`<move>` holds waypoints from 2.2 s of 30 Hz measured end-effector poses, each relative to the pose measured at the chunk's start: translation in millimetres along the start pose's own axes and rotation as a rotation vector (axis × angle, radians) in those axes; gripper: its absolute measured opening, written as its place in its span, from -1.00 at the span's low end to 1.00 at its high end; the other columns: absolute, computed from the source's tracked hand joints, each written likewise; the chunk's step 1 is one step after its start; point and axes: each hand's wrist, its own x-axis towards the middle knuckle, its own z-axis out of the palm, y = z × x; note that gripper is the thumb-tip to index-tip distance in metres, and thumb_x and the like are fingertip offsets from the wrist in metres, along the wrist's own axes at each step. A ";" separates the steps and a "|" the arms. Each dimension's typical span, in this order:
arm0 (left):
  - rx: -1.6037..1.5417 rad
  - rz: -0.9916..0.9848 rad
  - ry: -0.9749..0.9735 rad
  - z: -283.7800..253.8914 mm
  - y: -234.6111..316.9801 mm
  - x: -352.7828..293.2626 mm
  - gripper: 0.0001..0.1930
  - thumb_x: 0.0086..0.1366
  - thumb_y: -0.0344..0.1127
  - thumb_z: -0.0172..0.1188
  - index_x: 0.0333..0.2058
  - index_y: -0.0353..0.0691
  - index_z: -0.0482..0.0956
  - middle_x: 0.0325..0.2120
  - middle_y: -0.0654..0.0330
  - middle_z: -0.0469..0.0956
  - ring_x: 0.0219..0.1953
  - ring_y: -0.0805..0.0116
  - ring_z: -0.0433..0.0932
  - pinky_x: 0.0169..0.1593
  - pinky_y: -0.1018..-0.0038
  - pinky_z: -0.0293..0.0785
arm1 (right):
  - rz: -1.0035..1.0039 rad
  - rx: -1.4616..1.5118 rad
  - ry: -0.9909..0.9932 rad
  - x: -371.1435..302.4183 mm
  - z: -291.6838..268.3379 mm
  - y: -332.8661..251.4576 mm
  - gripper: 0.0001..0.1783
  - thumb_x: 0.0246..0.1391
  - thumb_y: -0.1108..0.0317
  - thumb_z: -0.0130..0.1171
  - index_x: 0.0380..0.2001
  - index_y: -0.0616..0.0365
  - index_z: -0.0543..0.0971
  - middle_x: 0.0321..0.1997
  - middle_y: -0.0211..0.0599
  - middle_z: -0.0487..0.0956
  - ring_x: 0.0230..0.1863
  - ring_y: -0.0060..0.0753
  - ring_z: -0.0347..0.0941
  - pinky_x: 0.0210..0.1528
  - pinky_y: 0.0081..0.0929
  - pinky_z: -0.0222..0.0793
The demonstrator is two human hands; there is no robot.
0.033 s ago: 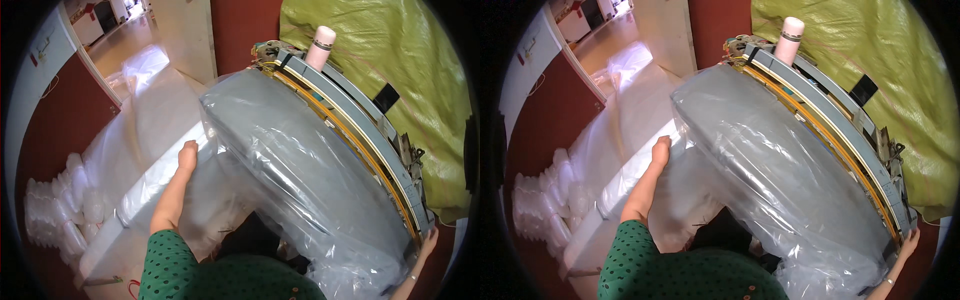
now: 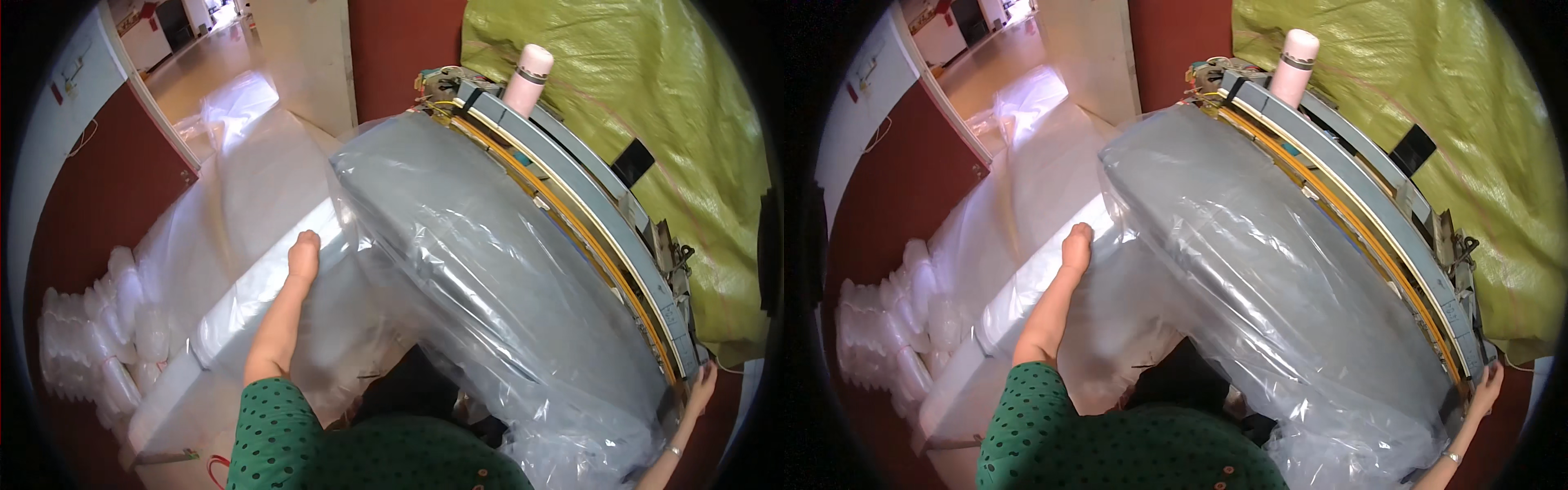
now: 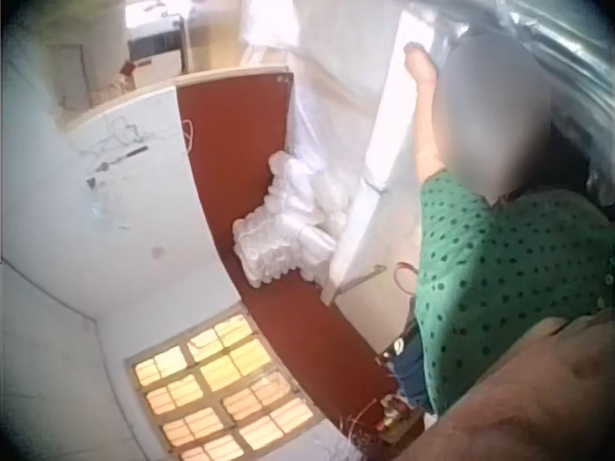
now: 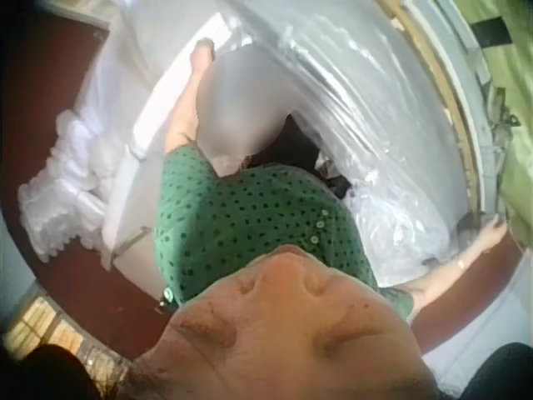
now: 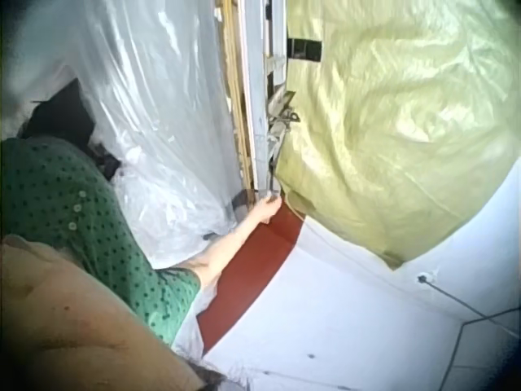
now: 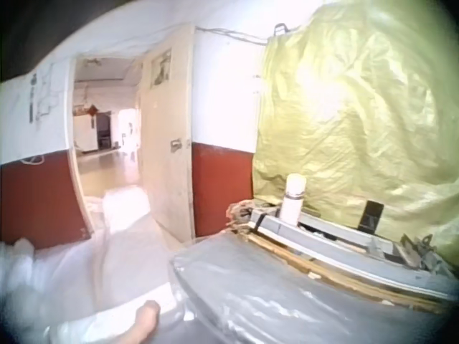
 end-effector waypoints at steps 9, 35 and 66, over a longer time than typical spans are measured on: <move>-0.871 -0.797 0.560 -75.1 -127.6 -88.2 -0.97 0.17 -0.48 0.00 -0.40 -0.25 0.41 -0.49 0.22 0.43 -0.43 0.40 0.45 -0.37 0.53 0.33 | -0.498 0.306 -0.096 8.1 12.0 -355.4 -0.86 0.01 0.52 0.03 -0.31 0.30 0.41 -0.37 -0.14 0.39 -0.33 -0.26 0.38 -0.22 -0.51 0.29; -1.208 0.113 -0.076 -276.4 72.9 -122.3 -0.71 0.19 -0.16 0.11 -0.31 -0.23 0.30 -0.55 0.31 0.35 -0.45 0.48 0.42 -0.30 0.47 0.39 | -0.246 1.664 -1.368 -132.5 -68.0 -580.2 -0.71 0.21 0.16 -0.13 -0.45 0.15 0.34 -0.72 -0.57 0.19 -0.67 -0.74 0.17 -0.56 -0.68 0.22; -0.275 0.560 -0.903 -266.9 244.7 -129.3 -0.48 0.05 -0.28 0.24 0.03 -0.12 0.36 -0.32 0.20 0.55 -0.28 0.21 0.53 -0.24 0.36 0.42 | -0.824 0.256 -1.097 -92.7 -96.7 -332.2 -0.82 -0.25 0.45 -0.06 -0.59 0.22 0.55 -0.55 -0.02 0.51 -0.43 0.03 0.43 -0.32 -0.17 0.33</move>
